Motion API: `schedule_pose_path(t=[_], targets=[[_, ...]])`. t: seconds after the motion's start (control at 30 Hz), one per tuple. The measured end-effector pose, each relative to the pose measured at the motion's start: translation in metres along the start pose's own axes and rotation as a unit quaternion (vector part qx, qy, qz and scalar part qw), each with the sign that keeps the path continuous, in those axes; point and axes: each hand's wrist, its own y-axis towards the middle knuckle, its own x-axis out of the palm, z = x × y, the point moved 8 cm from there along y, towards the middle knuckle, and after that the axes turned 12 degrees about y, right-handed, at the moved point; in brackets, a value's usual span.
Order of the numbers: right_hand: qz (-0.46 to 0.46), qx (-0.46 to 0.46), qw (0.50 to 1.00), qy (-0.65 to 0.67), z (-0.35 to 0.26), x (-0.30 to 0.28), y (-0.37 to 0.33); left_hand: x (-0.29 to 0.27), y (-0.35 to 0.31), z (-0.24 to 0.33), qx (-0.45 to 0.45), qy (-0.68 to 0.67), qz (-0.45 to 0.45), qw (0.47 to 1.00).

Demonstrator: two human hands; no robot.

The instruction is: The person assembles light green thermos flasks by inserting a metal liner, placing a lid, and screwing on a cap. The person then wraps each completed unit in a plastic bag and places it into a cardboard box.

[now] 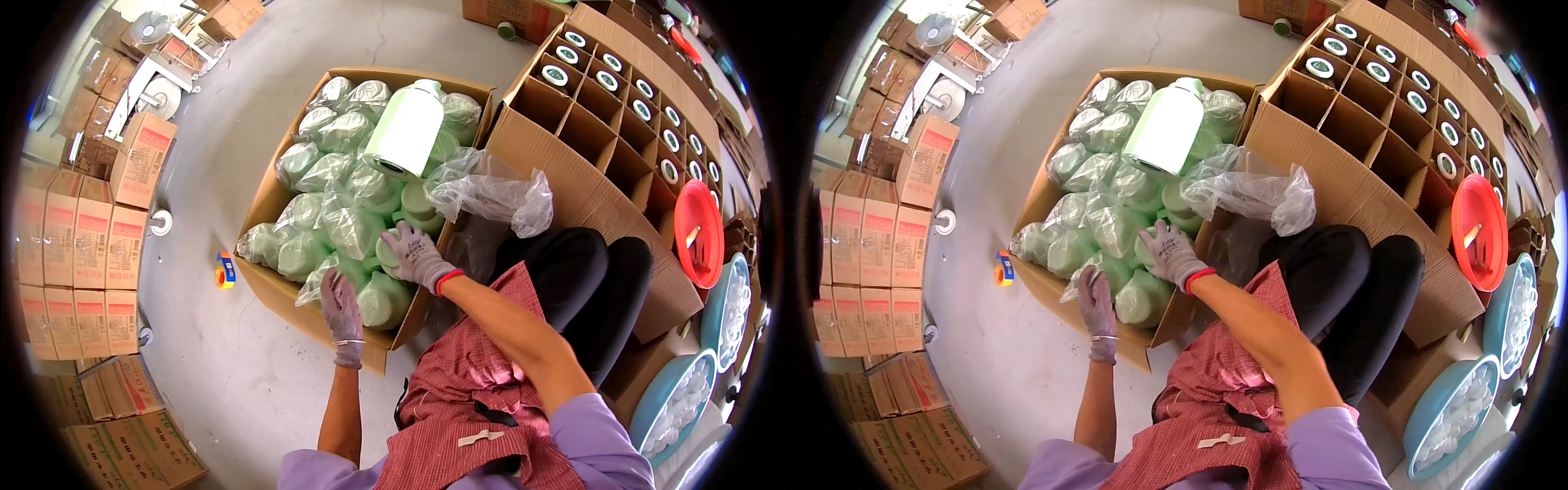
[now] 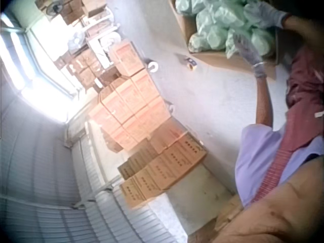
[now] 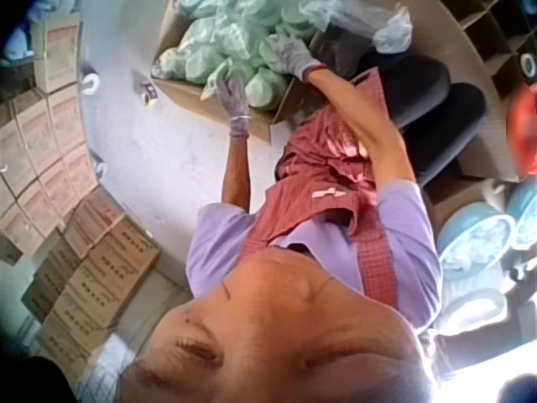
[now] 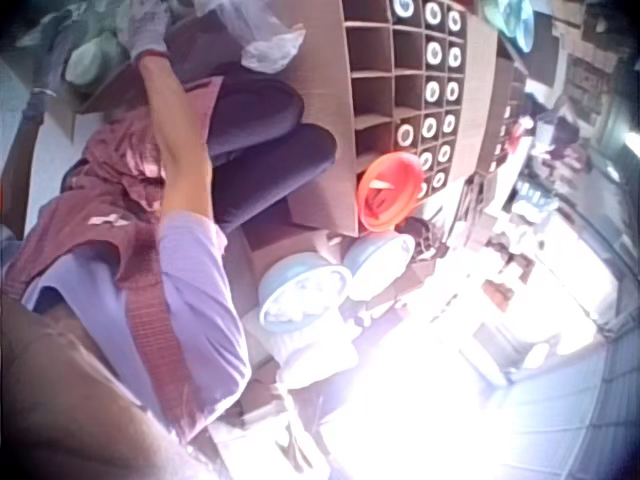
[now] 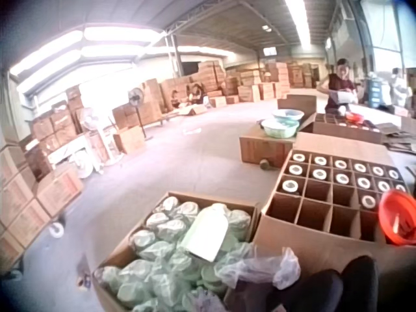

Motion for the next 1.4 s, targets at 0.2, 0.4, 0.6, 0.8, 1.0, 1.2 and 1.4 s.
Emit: schedule_pose_path(t=[0.2, 0.4, 0.6, 0.8, 1.0, 1.2, 1.4], targets=[[0.186, -0.101, 0.965, 0.153, -0.075, -0.196, -0.071, 0.055, -0.028, 0.120, 0.240, 0.190, -0.029, 0.951], [0.280, -0.162, 0.940, 0.112, -0.129, -0.344, -0.205, 0.111, -0.053, 0.222, 0.296, 0.080, -0.221, 0.926], [0.243, -0.179, 0.931, 0.206, -0.105, -0.365, -0.268, 0.220, -0.117, 0.248, 0.165, -0.031, -0.679, 0.715], [0.330, -0.098, 0.593, 0.728, 0.032, -0.299, -0.314, 0.297, -0.187, 0.197, -0.023, -0.231, -0.790, 0.568], [0.646, 0.129, 0.753, 0.004, 0.213, -0.423, -0.444, 0.268, -0.174, 0.202, -0.147, -0.219, -0.659, 0.704], [0.468, 0.361, 0.738, -0.324, 0.297, -0.442, -0.474, 0.244, -0.201, 0.243, 0.012, -0.283, -0.664, 0.692], [0.172, 0.486, 0.792, -0.326, 0.287, -0.427, -0.407, 0.218, -0.192, 0.218, 0.015, -0.066, -0.698, 0.713]])
